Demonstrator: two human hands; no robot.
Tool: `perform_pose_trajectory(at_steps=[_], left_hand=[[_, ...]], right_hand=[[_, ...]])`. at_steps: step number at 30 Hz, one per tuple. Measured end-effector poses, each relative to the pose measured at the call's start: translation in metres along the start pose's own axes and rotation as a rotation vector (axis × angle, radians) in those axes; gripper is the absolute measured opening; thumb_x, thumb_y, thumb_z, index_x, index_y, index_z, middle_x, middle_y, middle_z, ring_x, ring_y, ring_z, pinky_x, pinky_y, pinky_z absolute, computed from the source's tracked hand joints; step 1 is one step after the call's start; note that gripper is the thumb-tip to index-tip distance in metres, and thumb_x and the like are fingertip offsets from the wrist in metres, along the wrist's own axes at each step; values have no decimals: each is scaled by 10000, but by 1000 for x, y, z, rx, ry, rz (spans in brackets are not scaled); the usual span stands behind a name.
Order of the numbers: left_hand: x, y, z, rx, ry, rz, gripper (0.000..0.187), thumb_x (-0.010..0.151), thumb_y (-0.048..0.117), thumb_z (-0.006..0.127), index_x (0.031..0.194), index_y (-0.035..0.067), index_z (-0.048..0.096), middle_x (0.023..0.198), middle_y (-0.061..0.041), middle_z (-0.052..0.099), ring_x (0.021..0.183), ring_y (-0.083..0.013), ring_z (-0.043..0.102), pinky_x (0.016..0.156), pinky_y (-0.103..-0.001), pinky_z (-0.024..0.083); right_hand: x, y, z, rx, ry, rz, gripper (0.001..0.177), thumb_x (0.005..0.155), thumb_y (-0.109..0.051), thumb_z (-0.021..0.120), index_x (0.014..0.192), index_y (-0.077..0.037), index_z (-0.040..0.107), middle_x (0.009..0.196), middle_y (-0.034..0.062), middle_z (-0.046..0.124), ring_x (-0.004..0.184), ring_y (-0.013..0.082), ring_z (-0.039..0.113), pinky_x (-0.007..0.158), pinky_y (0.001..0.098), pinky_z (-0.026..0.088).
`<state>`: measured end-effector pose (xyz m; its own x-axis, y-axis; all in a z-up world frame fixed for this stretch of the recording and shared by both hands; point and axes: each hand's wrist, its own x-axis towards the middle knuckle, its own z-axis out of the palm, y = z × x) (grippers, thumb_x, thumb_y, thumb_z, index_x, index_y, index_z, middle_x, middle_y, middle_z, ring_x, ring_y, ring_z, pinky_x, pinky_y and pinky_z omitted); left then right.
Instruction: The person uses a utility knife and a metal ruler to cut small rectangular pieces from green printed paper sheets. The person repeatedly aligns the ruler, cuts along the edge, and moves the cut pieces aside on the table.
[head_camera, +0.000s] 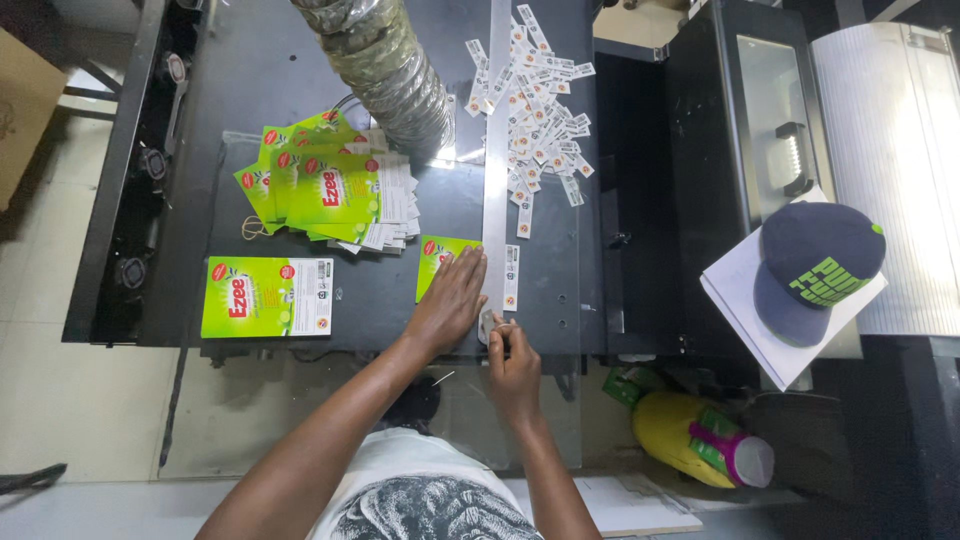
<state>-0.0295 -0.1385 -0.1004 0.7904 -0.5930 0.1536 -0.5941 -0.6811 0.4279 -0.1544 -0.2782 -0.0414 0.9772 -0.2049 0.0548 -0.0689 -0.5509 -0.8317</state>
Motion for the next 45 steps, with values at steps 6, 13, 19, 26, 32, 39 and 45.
perform_pose_trajectory(at_steps=[6,13,19,26,32,39,45], left_hand=[[-1,-2,2,0,13,5,659,1177,359,509,1718,-12,452,1762,-262,470,1674,-400,411,1408,-569,224],[-1,-5,7,16,35,16,662,1173,370,521,1716,-3,456,1761,-252,474,1680,-393,404,1410,-565,216],[2,-3,5,13,-1,-16,637,1181,376,502,1712,24,479,1759,-243,482,1679,-384,413,1414,-552,212],[3,1,-5,93,-50,-7,621,1187,372,498,1706,32,489,1766,-241,475,1687,-382,399,1407,-559,226],[4,-3,1,68,-75,-7,633,1186,368,503,1717,24,480,1786,-242,451,1700,-384,373,1410,-571,206],[3,0,-4,58,-70,-16,627,1198,374,473,1729,41,477,1793,-224,454,1704,-368,370,1413,-558,201],[3,0,-7,47,-81,-16,639,1195,379,448,1738,41,459,1809,-208,438,1712,-362,356,1414,-563,193]], right_hand=[[-1,6,3,9,19,-18,279,1209,-268,545,1061,-62,663,889,215,794,1233,463,787,1241,714,472],[0,6,3,6,9,-29,273,1202,-249,544,1053,-56,665,905,227,802,1265,476,766,1254,715,465],[1,9,6,0,26,-58,284,1212,-236,536,1068,-29,666,942,250,795,1289,493,750,1234,723,469],[2,9,5,11,6,-5,277,1201,-252,549,1052,-48,664,873,230,790,1200,460,797,1239,716,472],[5,11,2,10,-11,2,288,1194,-259,573,1046,-41,688,876,246,807,1208,460,797,1236,706,473],[5,8,0,23,-42,-7,291,1200,-243,561,1053,-26,688,985,298,831,1310,468,743,1263,718,432],[8,9,-2,20,-70,-1,306,1205,-282,542,1092,-31,676,1063,305,833,1333,463,720,1261,711,444]])
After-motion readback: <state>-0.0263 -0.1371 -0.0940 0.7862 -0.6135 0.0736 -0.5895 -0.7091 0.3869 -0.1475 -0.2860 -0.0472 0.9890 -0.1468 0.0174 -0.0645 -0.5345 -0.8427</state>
